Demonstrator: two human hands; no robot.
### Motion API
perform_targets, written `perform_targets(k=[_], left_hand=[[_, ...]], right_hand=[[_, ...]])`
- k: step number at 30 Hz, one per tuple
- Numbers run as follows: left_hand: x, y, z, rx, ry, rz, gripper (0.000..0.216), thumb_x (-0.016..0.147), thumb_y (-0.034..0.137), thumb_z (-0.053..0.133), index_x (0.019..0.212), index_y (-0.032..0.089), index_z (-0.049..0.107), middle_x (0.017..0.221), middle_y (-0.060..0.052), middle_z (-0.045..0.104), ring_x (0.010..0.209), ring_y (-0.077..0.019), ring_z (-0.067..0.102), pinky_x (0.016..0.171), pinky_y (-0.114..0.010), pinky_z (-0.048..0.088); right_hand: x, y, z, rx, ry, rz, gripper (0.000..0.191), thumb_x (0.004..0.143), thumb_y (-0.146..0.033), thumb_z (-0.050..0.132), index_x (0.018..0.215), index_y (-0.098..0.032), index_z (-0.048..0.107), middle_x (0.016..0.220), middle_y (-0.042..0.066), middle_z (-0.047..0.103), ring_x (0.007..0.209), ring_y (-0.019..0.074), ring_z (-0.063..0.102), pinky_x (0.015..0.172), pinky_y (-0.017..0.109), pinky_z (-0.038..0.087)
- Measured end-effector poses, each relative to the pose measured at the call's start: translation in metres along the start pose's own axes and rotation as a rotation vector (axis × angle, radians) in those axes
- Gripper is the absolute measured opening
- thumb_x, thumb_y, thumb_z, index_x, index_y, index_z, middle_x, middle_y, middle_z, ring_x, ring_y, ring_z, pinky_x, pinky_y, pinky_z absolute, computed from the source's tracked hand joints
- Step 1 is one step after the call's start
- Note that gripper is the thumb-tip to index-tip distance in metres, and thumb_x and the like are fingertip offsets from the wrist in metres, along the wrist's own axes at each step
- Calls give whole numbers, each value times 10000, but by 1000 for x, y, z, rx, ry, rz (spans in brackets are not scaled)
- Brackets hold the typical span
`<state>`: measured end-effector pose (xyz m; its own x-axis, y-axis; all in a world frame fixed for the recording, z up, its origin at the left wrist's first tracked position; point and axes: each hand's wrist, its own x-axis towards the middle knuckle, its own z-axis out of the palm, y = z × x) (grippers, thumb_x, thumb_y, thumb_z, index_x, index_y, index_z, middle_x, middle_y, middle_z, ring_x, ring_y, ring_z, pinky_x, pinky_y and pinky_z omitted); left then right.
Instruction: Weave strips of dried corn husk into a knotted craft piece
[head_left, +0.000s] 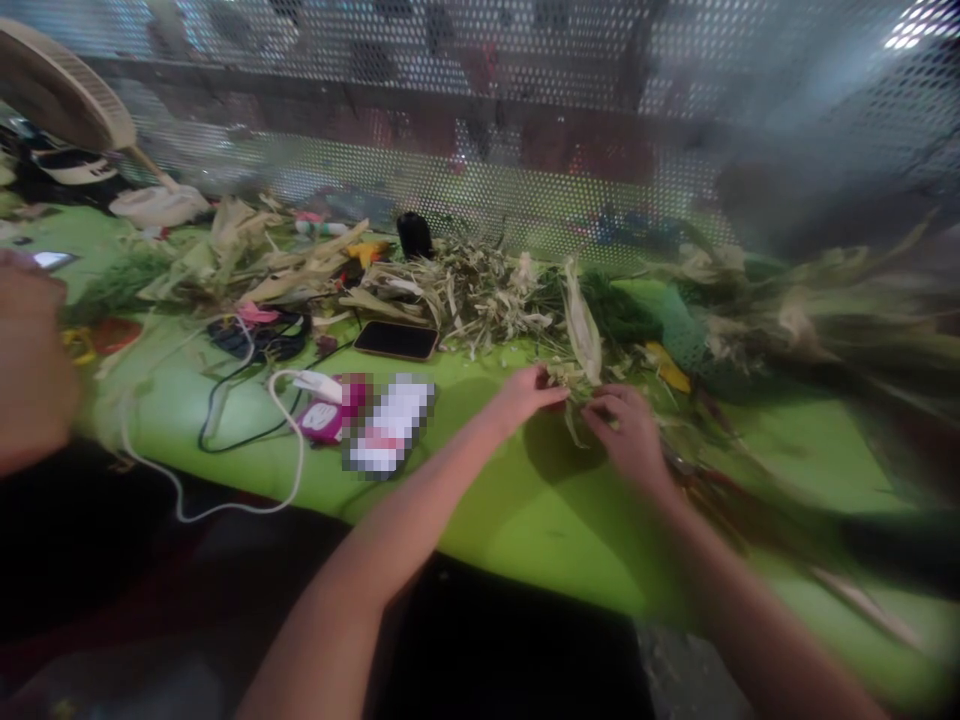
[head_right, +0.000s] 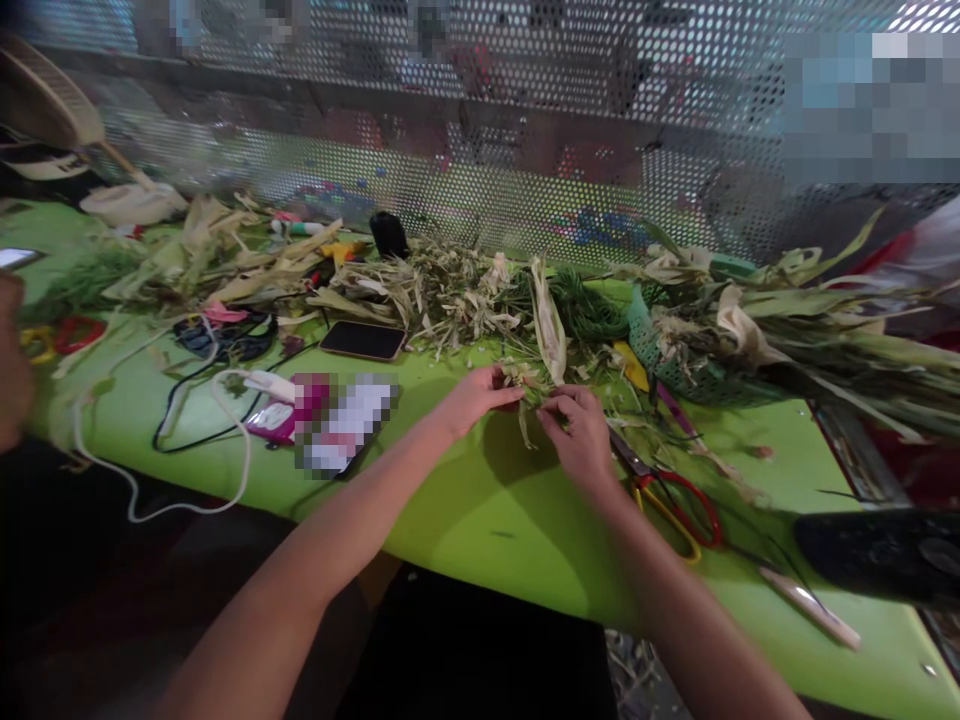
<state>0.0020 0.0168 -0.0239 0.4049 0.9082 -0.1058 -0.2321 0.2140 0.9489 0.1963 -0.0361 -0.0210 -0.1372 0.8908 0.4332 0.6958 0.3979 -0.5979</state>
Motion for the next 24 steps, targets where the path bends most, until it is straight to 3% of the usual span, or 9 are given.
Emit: perform_targets(k=[3,5,10,16,21,24], left_hand=[[1,0,-1,61,84,28,364,707,300,808,955,119,613,896,-64,680,753,-148,651,813,-382,542],[1,1,0,92,121,36,387,706,319,809,968,125,599,890,-67,686,745,-160,663,781,-378,554],[0,0,4,93,152,38,371,732,272,787,1006,118,590,913,-83,690,752,-168,674,789,-398,568],[1,-5,7,116,212,57,365,687,249,818,971,123,626,860,-58,673,762,-156,650,811,-381,548],[0,-9,16,148,309,118,319,636,236,842,842,150,615,771,-6,637,798,-161,624,797,-332,527],[-2,-8,22,86,288,99,324,654,230,830,872,153,602,800,-10,651,806,-158,628,797,-324,529]], right_hand=[[-2,-6,-3,-53,105,-11,212,869,-348,637,1038,-227,677,1182,117,571,1158,291,516,956,460,429],[-3,-8,-4,-90,137,-33,197,866,-370,649,1004,-234,685,1202,114,558,1177,294,506,963,460,426],[-3,-8,-1,-194,58,-119,127,859,-349,660,888,-234,707,1101,105,607,1084,292,550,904,463,445],[-3,-9,0,-236,95,-168,57,864,-244,641,835,-220,684,1039,94,634,1031,274,576,856,445,466],[-5,-10,3,-178,58,-176,34,850,-226,660,821,-222,678,1071,92,633,1045,274,576,867,445,463],[-5,-10,6,-113,22,-163,53,847,-216,651,801,-229,674,1088,87,636,1056,274,570,871,447,461]])
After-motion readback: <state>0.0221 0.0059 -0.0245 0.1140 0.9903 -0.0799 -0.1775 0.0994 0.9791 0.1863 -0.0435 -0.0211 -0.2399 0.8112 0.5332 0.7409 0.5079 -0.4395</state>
